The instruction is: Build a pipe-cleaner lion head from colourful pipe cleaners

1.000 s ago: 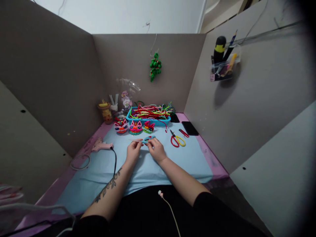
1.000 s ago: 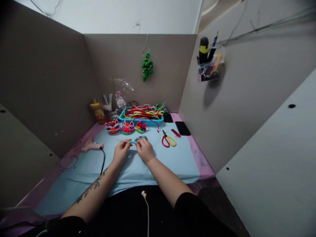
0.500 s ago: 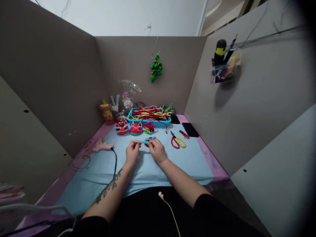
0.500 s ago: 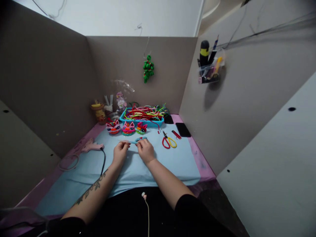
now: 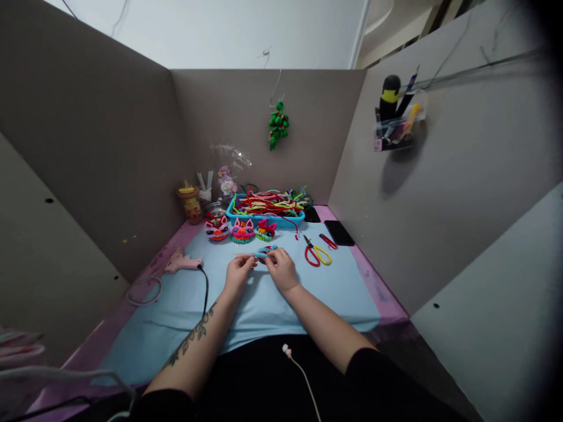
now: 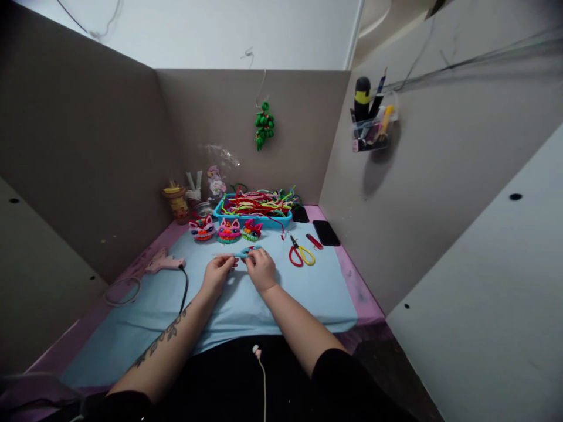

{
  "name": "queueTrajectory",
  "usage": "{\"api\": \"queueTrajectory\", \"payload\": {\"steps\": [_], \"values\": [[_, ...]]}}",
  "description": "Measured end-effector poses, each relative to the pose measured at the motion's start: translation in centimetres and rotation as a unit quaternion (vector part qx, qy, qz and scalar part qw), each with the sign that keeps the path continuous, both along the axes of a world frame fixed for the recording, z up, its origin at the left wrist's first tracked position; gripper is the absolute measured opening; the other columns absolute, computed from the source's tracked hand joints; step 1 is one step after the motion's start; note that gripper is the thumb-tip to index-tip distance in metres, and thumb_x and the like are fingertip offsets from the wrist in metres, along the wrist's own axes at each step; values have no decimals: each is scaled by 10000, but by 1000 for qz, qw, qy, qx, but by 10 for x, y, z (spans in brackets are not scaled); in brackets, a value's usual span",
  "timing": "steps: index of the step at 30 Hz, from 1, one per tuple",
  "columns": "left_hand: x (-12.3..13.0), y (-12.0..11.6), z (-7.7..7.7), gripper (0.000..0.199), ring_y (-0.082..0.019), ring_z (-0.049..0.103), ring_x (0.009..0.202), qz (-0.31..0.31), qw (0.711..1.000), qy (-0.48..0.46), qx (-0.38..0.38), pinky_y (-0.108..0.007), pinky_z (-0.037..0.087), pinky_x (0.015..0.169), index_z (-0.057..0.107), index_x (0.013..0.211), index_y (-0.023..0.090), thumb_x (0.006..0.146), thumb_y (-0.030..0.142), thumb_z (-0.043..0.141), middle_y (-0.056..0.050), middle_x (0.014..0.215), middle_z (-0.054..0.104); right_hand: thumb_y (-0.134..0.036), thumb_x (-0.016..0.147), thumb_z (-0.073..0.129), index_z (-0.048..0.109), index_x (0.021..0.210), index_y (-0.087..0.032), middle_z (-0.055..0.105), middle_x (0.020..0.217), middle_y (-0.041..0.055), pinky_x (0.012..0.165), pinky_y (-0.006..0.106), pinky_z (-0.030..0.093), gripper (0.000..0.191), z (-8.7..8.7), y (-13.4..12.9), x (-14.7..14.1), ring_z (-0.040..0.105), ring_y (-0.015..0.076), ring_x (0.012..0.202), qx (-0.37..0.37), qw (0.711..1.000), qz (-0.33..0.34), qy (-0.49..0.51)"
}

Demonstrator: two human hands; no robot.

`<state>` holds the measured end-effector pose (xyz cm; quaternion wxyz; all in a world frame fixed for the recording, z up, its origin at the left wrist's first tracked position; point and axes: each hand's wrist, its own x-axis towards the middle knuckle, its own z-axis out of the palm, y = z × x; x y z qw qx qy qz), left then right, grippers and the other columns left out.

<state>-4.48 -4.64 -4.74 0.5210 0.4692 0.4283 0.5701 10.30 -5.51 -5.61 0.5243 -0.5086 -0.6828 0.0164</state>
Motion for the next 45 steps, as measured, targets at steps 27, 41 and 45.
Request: {"api": "queueTrajectory", "payload": {"steps": [27, 41, 45], "values": [[0, 2, -5, 316, -162, 587, 723, 58, 992, 83, 76, -264, 467, 635, 625, 906, 166, 729, 425, 591, -43, 768, 617, -234, 817, 573, 634, 952, -216, 592, 932, 66, 813, 322, 461, 149, 2, -3, -3, 548, 197, 889, -17, 998, 48, -24], [-1, -1, 2, 394, -188, 645, 767, 29, 998, 30, 47, -305, 481, 697, 607, 919, 142, 659, 428, 684, -99, 893, 693, -215, 849, 525, 625, 820, -199, 597, 853, 59, 776, 321, 463, 105, 6, -4, -2, 550, 188, 836, 3, 1000, 18, 11], [-1, -2, 3, 438, -180, 640, 716, 19, 999, 30, 24, -291, 474, 658, 629, 899, 131, 617, 456, 709, -108, 862, 706, -201, 834, 535, 617, 822, -190, 594, 861, 68, 780, 329, 461, 84, 6, -3, -1, 549, 198, 849, 7, 1000, 1, 11]]}}
